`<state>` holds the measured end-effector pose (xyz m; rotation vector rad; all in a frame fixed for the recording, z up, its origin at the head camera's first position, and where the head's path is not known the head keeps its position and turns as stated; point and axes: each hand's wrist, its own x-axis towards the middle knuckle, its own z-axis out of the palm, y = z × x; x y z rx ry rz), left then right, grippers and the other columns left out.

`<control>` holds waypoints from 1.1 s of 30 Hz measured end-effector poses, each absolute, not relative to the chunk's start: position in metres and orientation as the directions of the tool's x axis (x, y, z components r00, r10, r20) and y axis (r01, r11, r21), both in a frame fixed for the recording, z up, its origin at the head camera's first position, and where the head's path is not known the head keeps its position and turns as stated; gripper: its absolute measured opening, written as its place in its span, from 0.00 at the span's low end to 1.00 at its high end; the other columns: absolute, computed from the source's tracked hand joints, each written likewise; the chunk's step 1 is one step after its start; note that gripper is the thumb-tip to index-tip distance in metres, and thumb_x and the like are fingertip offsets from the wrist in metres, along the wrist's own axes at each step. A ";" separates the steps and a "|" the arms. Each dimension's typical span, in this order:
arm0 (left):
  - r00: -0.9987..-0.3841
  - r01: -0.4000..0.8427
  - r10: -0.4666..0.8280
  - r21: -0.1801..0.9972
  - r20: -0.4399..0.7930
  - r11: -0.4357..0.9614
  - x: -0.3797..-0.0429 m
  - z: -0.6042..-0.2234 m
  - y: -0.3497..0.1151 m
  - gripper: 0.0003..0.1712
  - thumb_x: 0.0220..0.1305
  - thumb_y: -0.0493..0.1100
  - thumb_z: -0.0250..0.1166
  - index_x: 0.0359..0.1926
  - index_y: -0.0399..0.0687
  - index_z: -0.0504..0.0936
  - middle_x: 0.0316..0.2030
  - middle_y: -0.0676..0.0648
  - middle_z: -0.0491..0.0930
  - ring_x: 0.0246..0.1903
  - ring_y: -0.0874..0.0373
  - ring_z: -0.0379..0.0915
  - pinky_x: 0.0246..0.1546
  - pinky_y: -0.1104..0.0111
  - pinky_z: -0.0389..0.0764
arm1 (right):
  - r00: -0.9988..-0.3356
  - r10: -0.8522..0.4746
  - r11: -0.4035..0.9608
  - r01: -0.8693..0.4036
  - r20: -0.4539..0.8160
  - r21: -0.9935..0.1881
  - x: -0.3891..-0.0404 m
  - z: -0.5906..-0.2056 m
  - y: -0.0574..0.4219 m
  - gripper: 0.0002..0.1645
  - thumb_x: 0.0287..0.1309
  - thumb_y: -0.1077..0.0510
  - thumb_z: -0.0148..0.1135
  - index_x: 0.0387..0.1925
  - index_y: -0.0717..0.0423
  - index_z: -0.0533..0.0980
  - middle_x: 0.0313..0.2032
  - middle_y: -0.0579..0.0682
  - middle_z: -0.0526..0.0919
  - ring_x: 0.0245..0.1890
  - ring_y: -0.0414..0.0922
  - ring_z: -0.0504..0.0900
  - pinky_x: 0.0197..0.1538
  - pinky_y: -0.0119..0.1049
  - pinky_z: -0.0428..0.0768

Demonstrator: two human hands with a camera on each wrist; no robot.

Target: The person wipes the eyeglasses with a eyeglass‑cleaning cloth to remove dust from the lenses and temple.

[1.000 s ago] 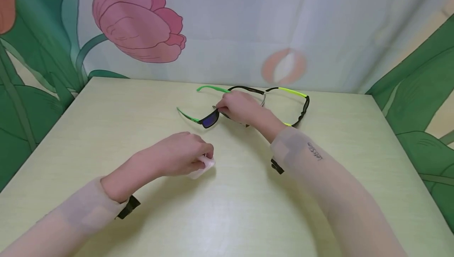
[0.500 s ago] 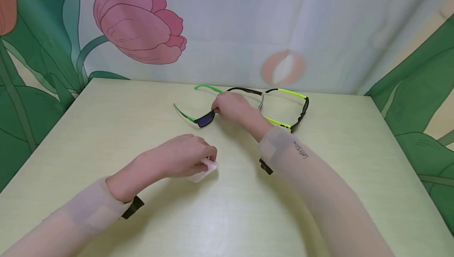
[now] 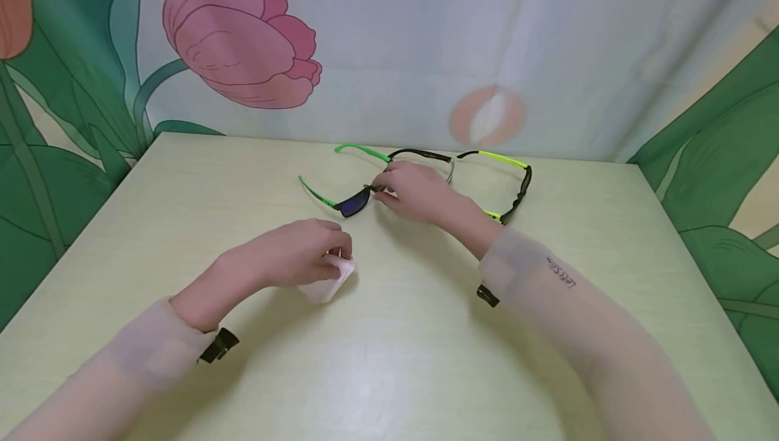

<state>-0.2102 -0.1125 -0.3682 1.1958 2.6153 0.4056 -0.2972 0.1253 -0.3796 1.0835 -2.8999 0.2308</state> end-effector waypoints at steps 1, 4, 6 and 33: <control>-0.651 0.679 0.752 0.365 -0.103 0.637 -0.212 -0.368 -0.116 0.06 0.63 0.37 0.74 0.38 0.49 0.85 0.36 0.54 0.79 0.35 0.61 0.75 0.40 0.65 0.79 | -0.759 -0.645 0.746 -0.650 0.088 -0.146 -0.294 -0.378 0.131 0.14 0.73 0.53 0.61 0.53 0.51 0.86 0.42 0.50 0.83 0.41 0.46 0.81 0.41 0.41 0.79; -0.684 0.628 0.720 0.403 -0.122 0.665 -0.217 -0.368 -0.127 0.06 0.63 0.37 0.73 0.39 0.48 0.84 0.37 0.53 0.78 0.35 0.59 0.74 0.38 0.65 0.79 | -0.774 -0.627 0.751 -0.630 0.087 -0.196 -0.285 -0.373 0.148 0.16 0.73 0.52 0.61 0.55 0.52 0.85 0.41 0.49 0.82 0.39 0.46 0.81 0.40 0.41 0.79; -0.695 0.610 0.708 0.416 -0.127 0.674 -0.220 -0.369 -0.133 0.06 0.64 0.36 0.73 0.40 0.47 0.84 0.36 0.52 0.78 0.34 0.58 0.73 0.38 0.64 0.78 | -0.783 -0.617 0.756 -0.619 0.084 -0.214 -0.281 -0.370 0.160 0.17 0.73 0.52 0.61 0.56 0.53 0.84 0.40 0.49 0.81 0.38 0.46 0.81 0.40 0.42 0.80; -0.771 0.521 0.627 0.457 -0.111 0.721 -0.227 -0.369 -0.182 0.21 0.71 0.51 0.68 0.56 0.43 0.81 0.52 0.43 0.78 0.54 0.45 0.74 0.58 0.48 0.73 | -0.885 -0.356 0.821 -0.449 0.300 -0.351 -0.216 -0.358 0.302 0.19 0.70 0.59 0.65 0.58 0.61 0.81 0.46 0.55 0.82 0.41 0.52 0.80 0.41 0.48 0.78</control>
